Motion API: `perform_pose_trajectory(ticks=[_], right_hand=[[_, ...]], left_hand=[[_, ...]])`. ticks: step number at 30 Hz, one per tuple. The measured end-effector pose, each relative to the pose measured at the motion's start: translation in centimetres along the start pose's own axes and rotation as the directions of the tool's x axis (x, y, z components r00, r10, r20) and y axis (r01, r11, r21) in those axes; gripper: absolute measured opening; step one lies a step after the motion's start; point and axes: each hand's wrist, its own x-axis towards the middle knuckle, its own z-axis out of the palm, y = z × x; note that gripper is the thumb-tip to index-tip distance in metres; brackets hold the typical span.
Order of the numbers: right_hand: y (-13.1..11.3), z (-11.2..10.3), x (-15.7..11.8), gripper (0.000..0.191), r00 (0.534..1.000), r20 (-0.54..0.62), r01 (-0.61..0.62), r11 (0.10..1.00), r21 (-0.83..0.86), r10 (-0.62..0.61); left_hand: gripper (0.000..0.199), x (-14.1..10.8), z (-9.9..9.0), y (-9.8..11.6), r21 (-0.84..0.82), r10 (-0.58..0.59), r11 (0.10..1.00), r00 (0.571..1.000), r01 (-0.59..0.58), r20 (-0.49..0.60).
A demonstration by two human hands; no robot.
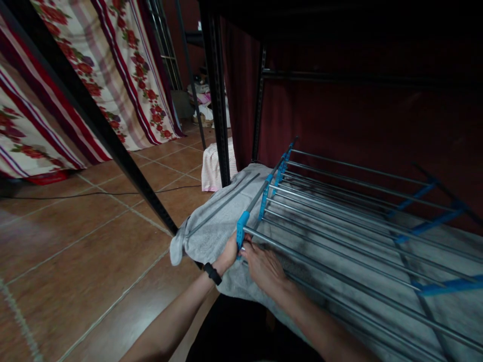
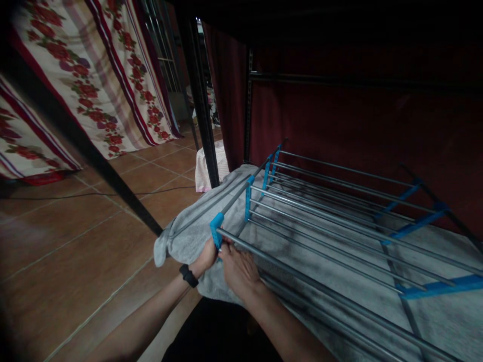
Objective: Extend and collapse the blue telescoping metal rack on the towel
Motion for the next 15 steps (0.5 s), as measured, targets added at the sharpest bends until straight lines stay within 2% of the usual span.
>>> perform_pose_trajectory(ticks=[7,11,15], right_hand=[[1.3,1.1,0.3,0.036,1.000,-0.028,-0.001,1.000,-0.013,0.001],[1.5,1.3,0.4,0.038,0.999,-0.014,-0.039,0.998,0.050,0.040],[1.6,1.4,0.5,0.035,0.996,0.021,-0.093,0.993,0.078,0.092]], left_hand=[[0.047,-0.4,0.6,0.5,-0.017,-0.008,1.000,1.000,0.009,0.008],[0.057,0.0,0.6,-0.1,-0.059,-0.020,0.998,1.000,0.021,0.007],[0.054,-0.2,0.3,-0.8,-0.085,0.007,0.996,0.999,-0.010,-0.035]])
